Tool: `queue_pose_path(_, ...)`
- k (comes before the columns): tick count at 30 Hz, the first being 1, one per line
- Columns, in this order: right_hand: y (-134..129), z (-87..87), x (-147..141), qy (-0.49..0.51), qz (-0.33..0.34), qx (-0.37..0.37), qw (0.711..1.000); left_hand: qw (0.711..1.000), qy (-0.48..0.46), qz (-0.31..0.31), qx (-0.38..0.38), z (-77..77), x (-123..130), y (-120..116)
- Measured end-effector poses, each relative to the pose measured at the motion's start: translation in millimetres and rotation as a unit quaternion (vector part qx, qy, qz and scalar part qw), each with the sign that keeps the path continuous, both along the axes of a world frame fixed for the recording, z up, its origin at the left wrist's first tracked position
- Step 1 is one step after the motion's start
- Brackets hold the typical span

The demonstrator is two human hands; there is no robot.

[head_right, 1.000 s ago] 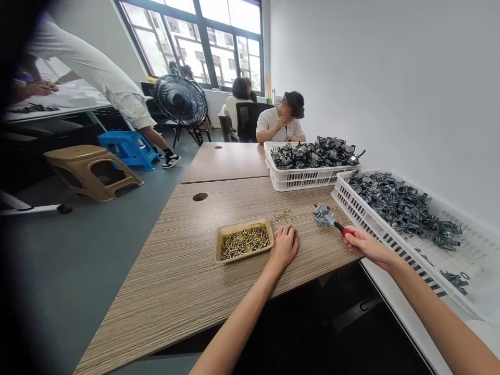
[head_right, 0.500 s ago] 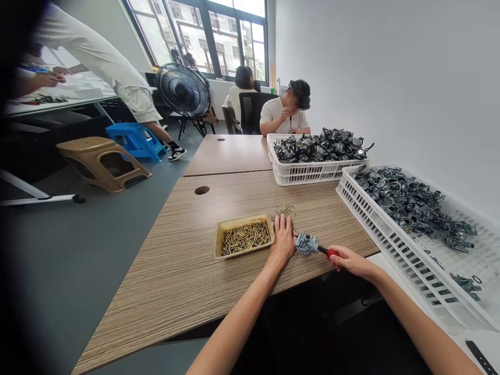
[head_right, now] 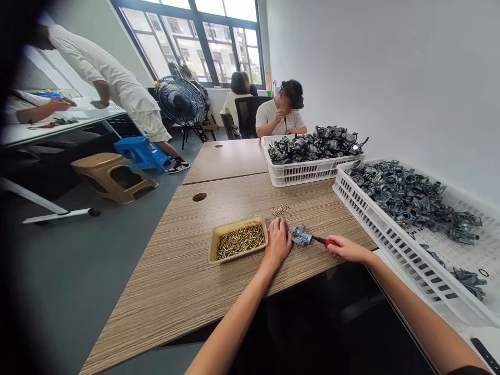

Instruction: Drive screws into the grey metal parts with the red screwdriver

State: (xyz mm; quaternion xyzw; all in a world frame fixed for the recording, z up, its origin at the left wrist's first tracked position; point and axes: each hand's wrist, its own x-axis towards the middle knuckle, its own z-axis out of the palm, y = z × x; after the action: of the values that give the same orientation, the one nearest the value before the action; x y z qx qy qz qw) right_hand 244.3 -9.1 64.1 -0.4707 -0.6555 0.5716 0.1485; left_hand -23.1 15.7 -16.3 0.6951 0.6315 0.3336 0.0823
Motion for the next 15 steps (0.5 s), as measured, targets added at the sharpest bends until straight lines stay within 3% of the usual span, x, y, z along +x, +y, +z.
queue_pose_path(5,-11,6.1,27,-0.007,0.000,-0.018,1.000,0.999,0.006,-0.053,-0.001,4.8,-5,-3)
queue_pose_path(11,-22,17.3,55,0.002,-0.006,-0.037,0.999,0.999,0.018,-0.049,0.003,8.6,-7,-4)
queue_pose_path(15,-23,12.7,61,0.049,-0.023,-0.065,0.996,0.997,0.040,-0.058,-0.016,15.1,-9,-9)
